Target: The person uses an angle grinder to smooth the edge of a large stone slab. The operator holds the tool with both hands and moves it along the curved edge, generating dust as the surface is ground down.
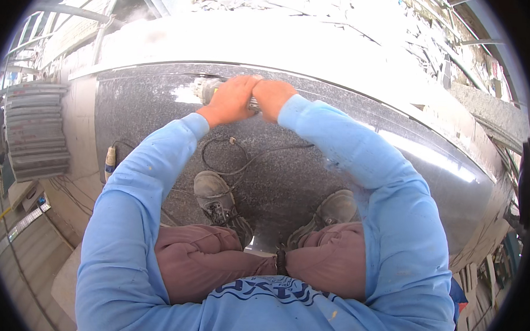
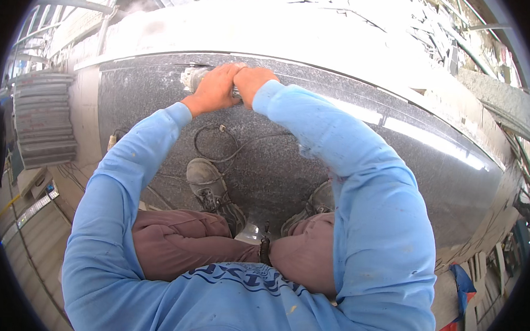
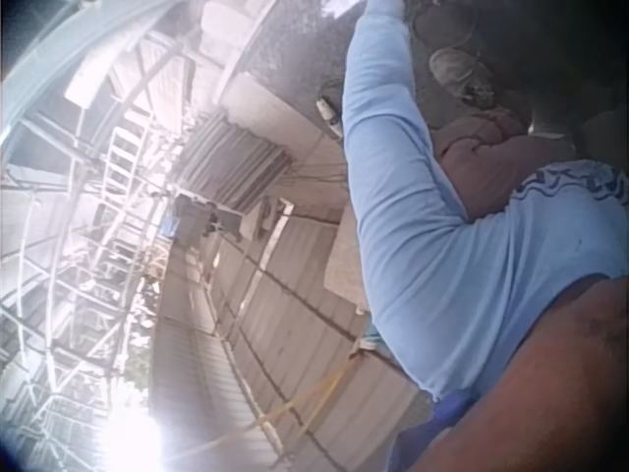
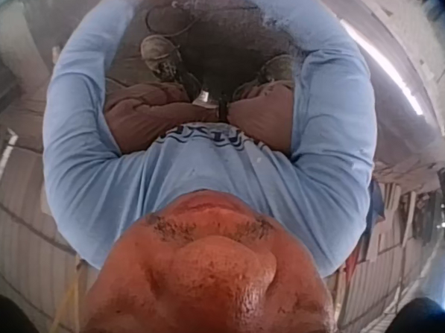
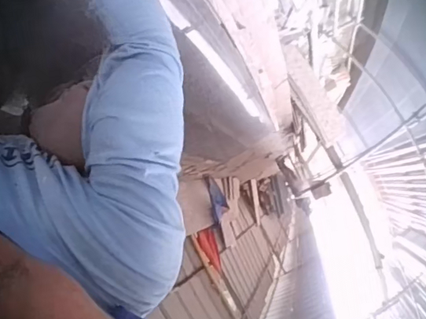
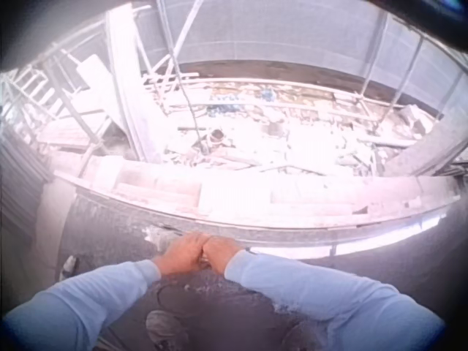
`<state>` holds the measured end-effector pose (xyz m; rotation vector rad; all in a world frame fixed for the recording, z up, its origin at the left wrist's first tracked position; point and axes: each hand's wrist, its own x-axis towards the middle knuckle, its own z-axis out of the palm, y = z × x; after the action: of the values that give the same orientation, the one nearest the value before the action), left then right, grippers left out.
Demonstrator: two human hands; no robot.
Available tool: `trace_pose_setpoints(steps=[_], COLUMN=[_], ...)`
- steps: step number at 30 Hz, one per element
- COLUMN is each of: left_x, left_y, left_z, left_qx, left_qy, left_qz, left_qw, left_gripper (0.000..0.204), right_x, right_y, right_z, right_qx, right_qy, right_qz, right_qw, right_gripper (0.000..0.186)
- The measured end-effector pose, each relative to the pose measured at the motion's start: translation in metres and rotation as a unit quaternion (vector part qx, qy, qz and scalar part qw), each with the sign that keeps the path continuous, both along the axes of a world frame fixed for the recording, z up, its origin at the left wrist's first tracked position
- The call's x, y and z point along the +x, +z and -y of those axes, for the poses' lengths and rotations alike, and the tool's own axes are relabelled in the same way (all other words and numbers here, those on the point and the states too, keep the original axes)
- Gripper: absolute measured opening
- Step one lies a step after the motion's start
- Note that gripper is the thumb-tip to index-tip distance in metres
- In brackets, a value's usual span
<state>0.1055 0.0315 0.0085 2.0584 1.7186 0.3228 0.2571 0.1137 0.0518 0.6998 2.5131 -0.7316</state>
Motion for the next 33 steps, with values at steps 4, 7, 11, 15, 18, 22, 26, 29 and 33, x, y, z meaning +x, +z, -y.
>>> trace_pose_setpoints(steps=[4,7,11,15,18,22,26,29,33], left_x=[0.017,0.026,0.028,0.025,0.018,0.008,0.003,0.003,0.019], left_y=[0.001,0.006,0.009,0.003,-0.002,-0.009,-0.002,-0.002,0.000], left_z=[-0.002,-0.005,-0.005,-0.004,-0.003,-0.001,-0.004,-0.004,-0.004], left_qx=[0.028,0.015,-0.011,-0.005,-0.021,-0.015,-0.040,-0.024,-0.015], left_qy=[-0.021,-0.027,-0.027,-0.018,-0.014,-0.012,0.001,-0.001,-0.017], left_qz=[0.019,0.013,-0.002,-0.003,-0.017,-0.033,-0.040,-0.037,-0.007], left_qw=[0.999,0.999,1.000,1.000,1.000,0.999,0.998,0.999,1.000], left_gripper=[0.076,0.073,0.073,0.074,0.077,0.079,0.078,0.078,0.081], right_x=[0.020,0.029,0.030,0.028,0.024,0.013,0.003,0.002,0.021], right_y=[0.015,0.017,0.020,0.005,-0.011,-0.021,-0.024,-0.018,0.003], right_z=[-0.002,-0.002,-0.001,-0.001,0.000,0.001,0.000,-0.004,-0.002], right_qx=[-0.003,0.006,0.004,0.002,0.006,-0.001,-0.007,-0.018,-0.009], right_qy=[-0.011,-0.015,-0.027,-0.024,-0.019,-0.018,-0.028,-0.001,-0.019], right_qz=[0.018,0.013,0.019,0.002,-0.026,-0.029,-0.025,-0.014,0.007], right_qw=[1.000,1.000,0.999,1.000,0.999,0.999,0.999,1.000,1.000], right_gripper=[0.033,0.032,0.033,0.035,0.036,0.036,0.035,0.035,0.039])
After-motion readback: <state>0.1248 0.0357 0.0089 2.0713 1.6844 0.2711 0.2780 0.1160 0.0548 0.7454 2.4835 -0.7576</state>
